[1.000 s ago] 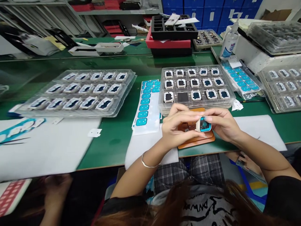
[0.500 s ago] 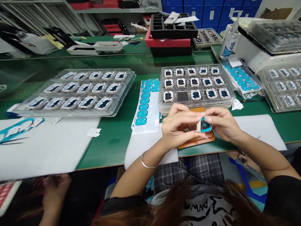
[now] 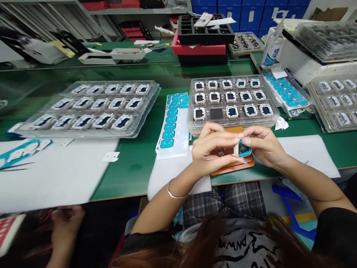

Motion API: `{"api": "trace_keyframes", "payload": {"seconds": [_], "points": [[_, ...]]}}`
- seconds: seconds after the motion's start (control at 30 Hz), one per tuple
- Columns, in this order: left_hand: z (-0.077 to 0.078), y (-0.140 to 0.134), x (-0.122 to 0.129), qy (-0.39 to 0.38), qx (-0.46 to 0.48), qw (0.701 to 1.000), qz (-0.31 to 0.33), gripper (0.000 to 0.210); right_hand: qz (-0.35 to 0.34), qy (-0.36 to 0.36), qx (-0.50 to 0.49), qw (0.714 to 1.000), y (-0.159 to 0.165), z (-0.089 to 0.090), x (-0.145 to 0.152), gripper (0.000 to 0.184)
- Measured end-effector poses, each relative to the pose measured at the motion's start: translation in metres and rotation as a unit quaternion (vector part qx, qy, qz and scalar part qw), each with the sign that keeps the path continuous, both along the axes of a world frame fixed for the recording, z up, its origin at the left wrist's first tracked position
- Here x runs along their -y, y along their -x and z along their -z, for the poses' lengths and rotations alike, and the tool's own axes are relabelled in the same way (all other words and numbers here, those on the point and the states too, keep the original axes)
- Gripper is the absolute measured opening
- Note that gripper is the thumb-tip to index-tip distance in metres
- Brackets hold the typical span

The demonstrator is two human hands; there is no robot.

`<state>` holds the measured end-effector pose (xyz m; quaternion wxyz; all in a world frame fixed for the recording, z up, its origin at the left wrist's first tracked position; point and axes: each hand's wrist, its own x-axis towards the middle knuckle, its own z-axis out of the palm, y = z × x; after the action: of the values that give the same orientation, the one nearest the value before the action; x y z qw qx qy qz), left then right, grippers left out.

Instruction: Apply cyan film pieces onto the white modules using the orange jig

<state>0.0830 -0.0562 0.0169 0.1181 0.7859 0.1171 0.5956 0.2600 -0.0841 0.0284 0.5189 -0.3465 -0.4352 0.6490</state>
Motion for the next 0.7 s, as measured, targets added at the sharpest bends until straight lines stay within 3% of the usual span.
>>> {"api": "trace_keyframes", "payload": {"seconds": [0.7], "points": [[0.0021, 0.0008, -0.0008, -0.001, -0.018, 1.000, -0.009, 0.049, -0.005, 0.006, -0.004, 1.000, -0.0001, -0.0015, 0.0010, 0.021]]}}
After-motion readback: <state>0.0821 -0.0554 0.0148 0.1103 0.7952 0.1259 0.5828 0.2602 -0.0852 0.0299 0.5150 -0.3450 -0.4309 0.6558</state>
